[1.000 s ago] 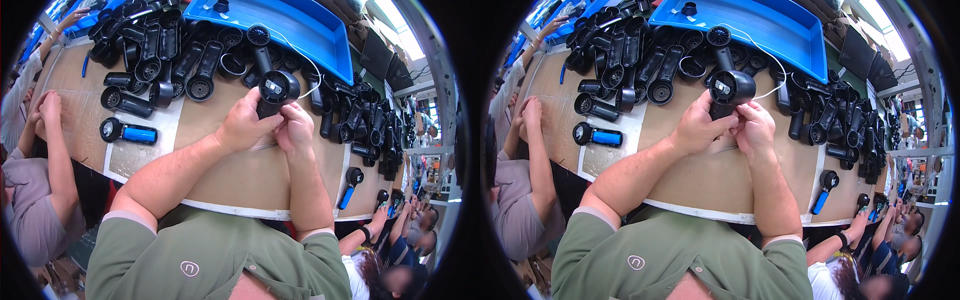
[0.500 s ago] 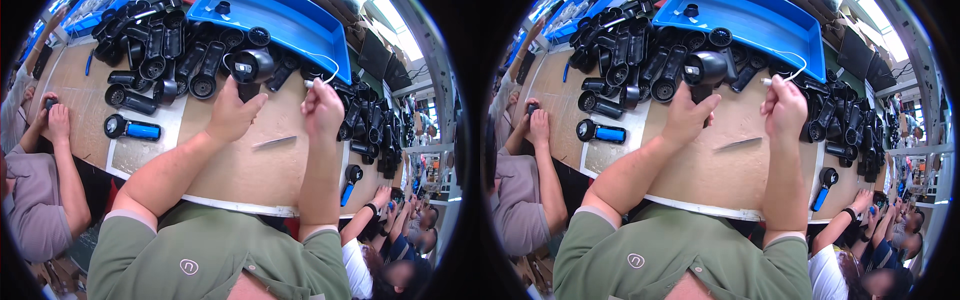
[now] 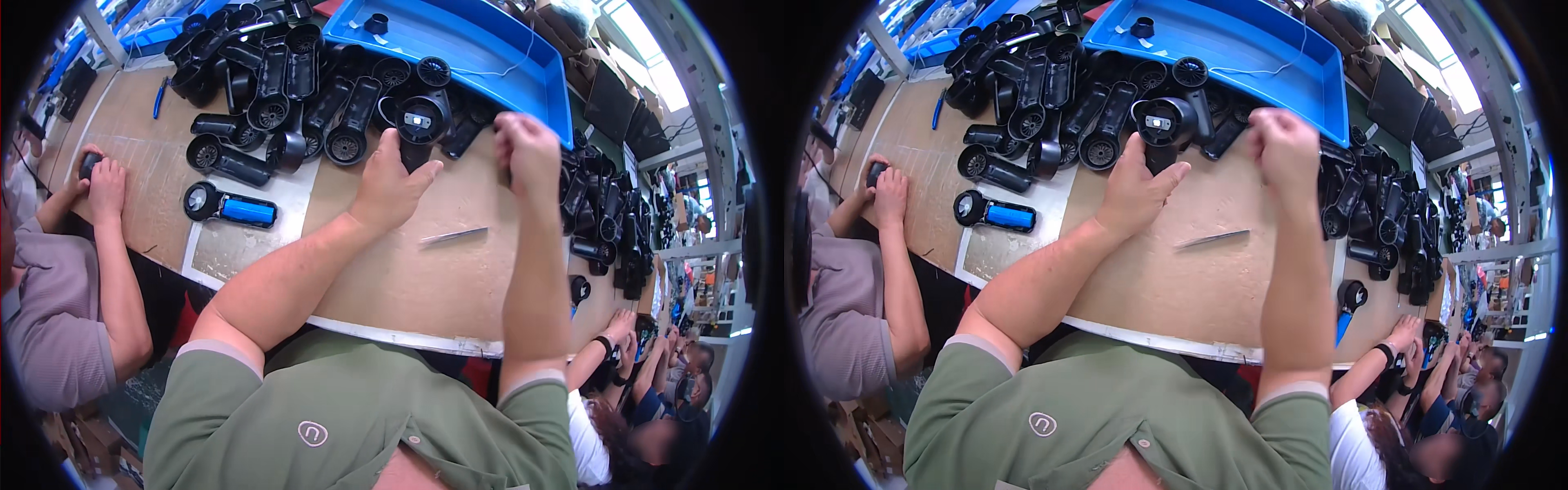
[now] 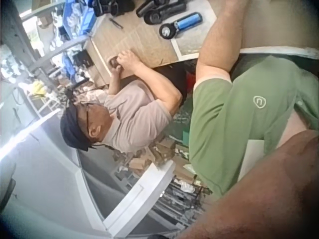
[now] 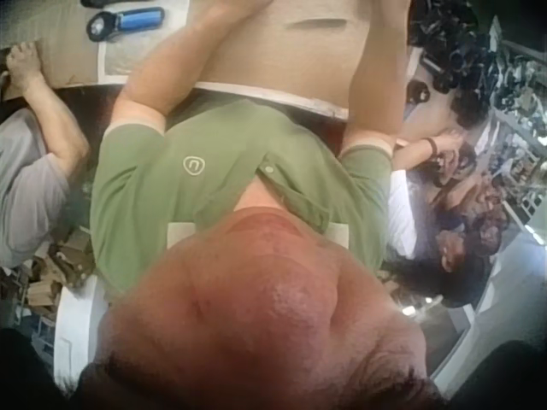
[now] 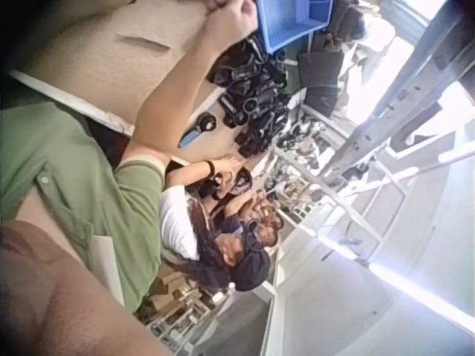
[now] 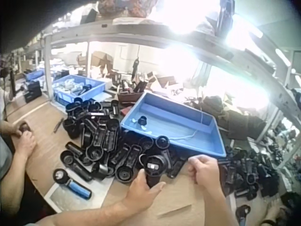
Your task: The person assembles handheld fans by fitting the fan components into plastic casings and pressing the housings closed by hand, adjusting parts with tweezers, and plugging in a cable to test a fan.
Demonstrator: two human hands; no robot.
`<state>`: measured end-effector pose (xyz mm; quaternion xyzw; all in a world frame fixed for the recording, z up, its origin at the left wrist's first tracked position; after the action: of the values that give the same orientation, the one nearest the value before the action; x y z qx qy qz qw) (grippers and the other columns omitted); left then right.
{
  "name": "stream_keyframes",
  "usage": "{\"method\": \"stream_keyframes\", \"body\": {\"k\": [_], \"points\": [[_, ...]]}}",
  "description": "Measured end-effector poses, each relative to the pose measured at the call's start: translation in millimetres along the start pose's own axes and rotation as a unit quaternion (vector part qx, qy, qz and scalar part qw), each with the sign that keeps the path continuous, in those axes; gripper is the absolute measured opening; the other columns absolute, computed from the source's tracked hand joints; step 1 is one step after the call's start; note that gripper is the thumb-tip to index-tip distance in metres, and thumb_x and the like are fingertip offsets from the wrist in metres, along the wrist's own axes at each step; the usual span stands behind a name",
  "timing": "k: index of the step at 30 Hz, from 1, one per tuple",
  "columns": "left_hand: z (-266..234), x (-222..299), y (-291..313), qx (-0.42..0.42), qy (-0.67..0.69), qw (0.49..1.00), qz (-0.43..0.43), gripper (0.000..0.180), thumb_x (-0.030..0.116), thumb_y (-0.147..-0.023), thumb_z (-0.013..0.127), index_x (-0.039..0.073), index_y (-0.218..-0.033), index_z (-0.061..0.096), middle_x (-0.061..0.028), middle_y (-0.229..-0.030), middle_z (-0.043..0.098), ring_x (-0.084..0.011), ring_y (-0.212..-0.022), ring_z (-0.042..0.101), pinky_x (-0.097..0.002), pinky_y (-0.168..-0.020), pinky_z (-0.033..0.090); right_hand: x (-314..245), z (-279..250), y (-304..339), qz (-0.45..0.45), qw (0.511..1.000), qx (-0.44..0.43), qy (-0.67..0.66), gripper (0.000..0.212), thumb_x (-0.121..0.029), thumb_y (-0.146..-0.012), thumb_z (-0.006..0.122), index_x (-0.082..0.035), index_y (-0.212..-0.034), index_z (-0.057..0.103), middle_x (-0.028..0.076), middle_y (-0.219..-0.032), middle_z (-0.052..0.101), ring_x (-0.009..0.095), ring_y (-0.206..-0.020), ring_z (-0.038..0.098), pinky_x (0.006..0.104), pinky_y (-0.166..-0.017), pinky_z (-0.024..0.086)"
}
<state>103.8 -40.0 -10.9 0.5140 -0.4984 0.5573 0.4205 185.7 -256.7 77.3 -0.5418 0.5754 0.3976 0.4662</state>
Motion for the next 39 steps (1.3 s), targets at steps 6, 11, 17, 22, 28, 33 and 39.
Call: {"method": "stream_keyframes", "body": {"k": [6,11,17,22,28,33,39], "points": [[20,-8,10,-0.042,0.295,0.953,-0.061,0.037,0.004,-0.101,0.074,0.004,-0.133,0.056,-0.0098,-0.104,0.068,-0.0164,-0.076,0.067,-0.0302,-0.065,0.056,60,15,73,0.088,0.972,-0.004,-0.216,0.022,-0.017,-0.105,0.075,-0.003,-0.089,0.075,0.005,-0.069,0.067,0.01,-0.055,0.056,0.0224,-0.05,0.042],[19,-7,8,-0.047,0.322,0.938,-0.121,0.031,0.004,-0.104,0.069,0.004,-0.132,0.056,-0.013,-0.109,0.068,-0.0198,-0.082,0.07,-0.0324,-0.068,0.06,66,11,71,0.03,0.977,0.011,-0.209,0.018,-0.013,-0.105,0.074,-0.002,-0.092,0.075,0.005,-0.072,0.069,0.01,-0.057,0.057,0.0218,-0.052,0.044],[3,-2,1,-0.011,0.304,0.944,-0.125,0.025,0.012,-0.11,0.064,0.004,-0.132,0.057,-0.0122,-0.106,0.068,-0.0192,-0.079,0.071,-0.031,-0.066,0.059,71,10,72,0.049,0.983,0.008,-0.177,0.015,-0.011,-0.105,0.074,-0.002,-0.094,0.075,0.005,-0.074,0.069,0.01,-0.059,0.058,0.0213,-0.055,0.047],[1,0,1,-0.011,0.294,0.949,-0.114,0.023,0.017,-0.112,0.061,0.004,-0.131,0.059,-0.0115,-0.102,0.069,-0.0182,-0.075,0.07,-0.0302,-0.063,0.058,71,10,72,0.046,0.99,0.01,-0.132,0.015,-0.011,-0.105,0.073,-0.001,-0.093,0.075,0.004,-0.074,0.069,0.009,-0.06,0.058,0.0212,-0.056,0.048],[0,3,1,-0.011,0.285,0.952,-0.111,0.021,0.017,-0.112,0.06,0.004,-0.129,0.059,-0.0108,-0.098,0.07,-0.0176,-0.071,0.069,-0.0296,-0.06,0.056,77,12,70,0.044,0.993,0.006,-0.111,0.016,-0.011,-0.105,0.074,-0.002,-0.093,0.075,0.004,-0.074,0.068,0.009,-0.06,0.057,0.0213,-0.056,0.048],[-2,3,-1,-0.007,0.287,0.951,-0.116,0.02,0.016,-0.112,0.06,0.004,-0.128,0.06,-0.011,-0.097,0.07,-0.0176,-0.069,0.068,-0.0298,-0.059,0.055,77,13,71,0.047,0.994,0.003,-0.094,0.016,-0.011,-0.105,0.074,-0.002,-0.092,0.076,0.003,-0.073,0.068,0.008,-0.061,0.057,0.0213,-0.056,0.048],[-2,2,-2,-0.006,0.289,0.95,-0.116,0.02,0.017,-0.111,0.06,0.005,-0.127,0.06,-0.0114,-0.096,0.07,-0.0177,-0.067,0.068,-0.0301,-0.058,0.056,77,13,71,0.051,0.996,-0.001,-0.076,0.015,-0.011,-0.105,0.074,-0.003,-0.092,0.076,0.002,-0.073,0.068,0.008,-0.061,0.057,0.0214,-0.057,0.049]]}}
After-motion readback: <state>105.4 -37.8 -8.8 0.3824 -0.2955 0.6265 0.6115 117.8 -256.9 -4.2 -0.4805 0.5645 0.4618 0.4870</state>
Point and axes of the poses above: each hand's wrist, its own y-axis away from the middle knuckle, its own z-axis out of the palm, x = y × z, the point moved 5 cm from there along -y, towards the middle knuckle
